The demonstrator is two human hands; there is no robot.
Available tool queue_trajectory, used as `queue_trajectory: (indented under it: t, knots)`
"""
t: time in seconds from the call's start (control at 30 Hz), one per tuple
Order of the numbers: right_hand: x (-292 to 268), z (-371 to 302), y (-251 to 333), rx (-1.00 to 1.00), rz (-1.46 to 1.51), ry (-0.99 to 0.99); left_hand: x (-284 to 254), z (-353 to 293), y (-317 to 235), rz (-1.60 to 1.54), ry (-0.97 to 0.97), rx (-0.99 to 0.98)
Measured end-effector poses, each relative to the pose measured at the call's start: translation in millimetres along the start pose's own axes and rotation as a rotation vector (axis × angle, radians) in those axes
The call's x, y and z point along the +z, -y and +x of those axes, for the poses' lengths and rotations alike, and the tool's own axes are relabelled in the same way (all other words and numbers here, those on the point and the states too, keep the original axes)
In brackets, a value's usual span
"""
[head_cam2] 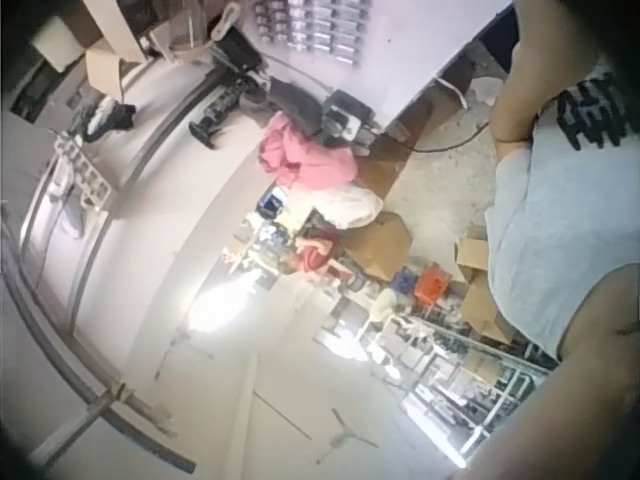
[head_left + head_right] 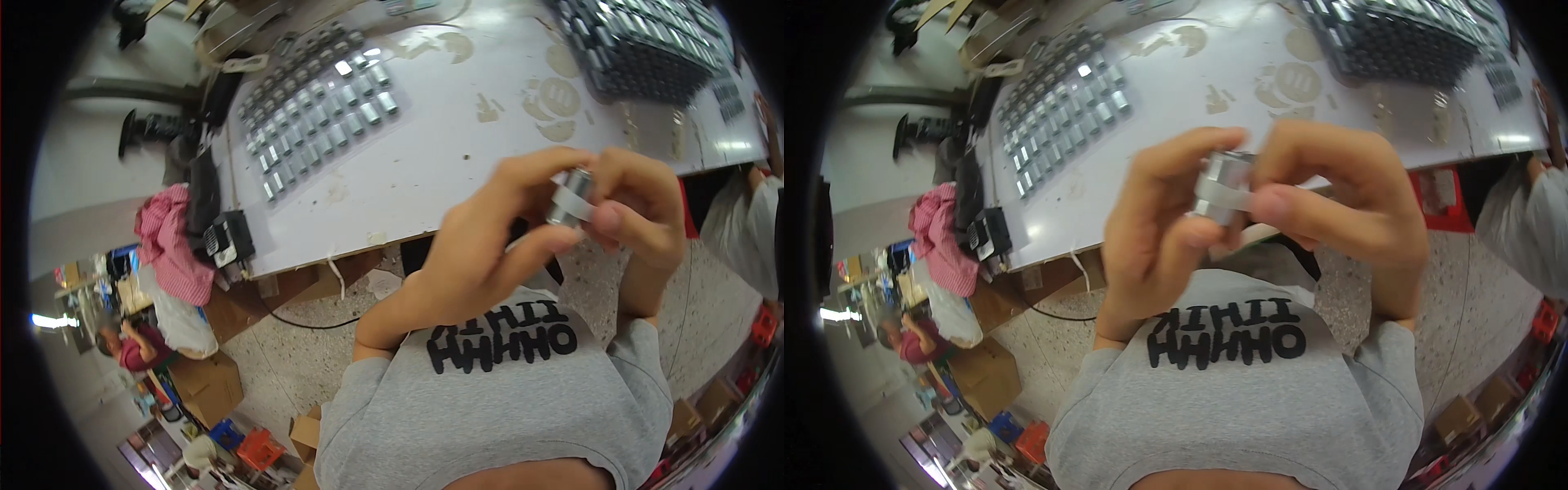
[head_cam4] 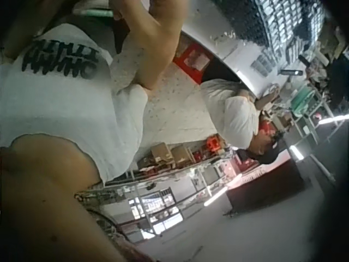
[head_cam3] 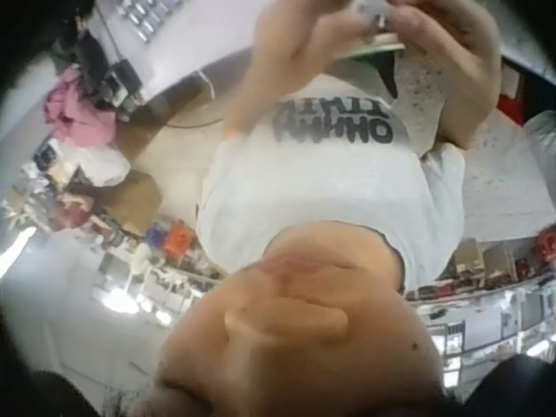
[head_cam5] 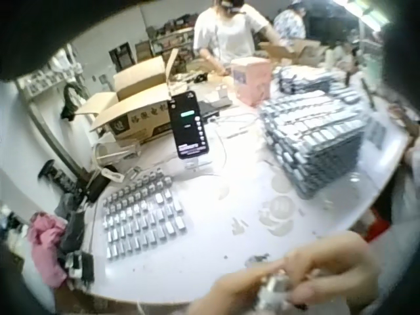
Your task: The person repeatedly picks up small cylindrical metal components from a table, wraps each one with a strip of white tape, and places the wrapped component back on the table. The process is repeated for multiple components throughout the clip.
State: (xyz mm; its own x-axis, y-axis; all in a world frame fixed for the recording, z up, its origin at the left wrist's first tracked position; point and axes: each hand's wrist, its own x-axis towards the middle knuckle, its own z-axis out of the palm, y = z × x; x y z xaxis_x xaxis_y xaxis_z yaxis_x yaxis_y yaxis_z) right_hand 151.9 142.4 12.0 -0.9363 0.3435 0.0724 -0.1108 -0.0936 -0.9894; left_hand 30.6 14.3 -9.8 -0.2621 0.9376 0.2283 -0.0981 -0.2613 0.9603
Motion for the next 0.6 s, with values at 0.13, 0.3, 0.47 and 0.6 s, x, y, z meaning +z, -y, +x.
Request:
queue_trajectory:
  t: [0.13,0.3,0.47,0.6]
  knots:
    - [7.1,8.3,0.9,-0.054,0.01,0.026,1.4,-1.6,3.1,-0.107,-0.011,0.111]
    - [6.1,7.2,-2.1,-0.074,-0.017,0.008,7.4,-1.9,9.0,-0.177,-0.075,0.122]
    - [3.0,7.5,3.1,-0.097,-0.056,0.014,12.2,-0.8,7.9,-0.148,-0.124,0.116]
    - [2.0,7.3,6.2,-0.104,-0.065,-0.007,12.0,-0.5,9.1,-0.116,-0.138,0.114]
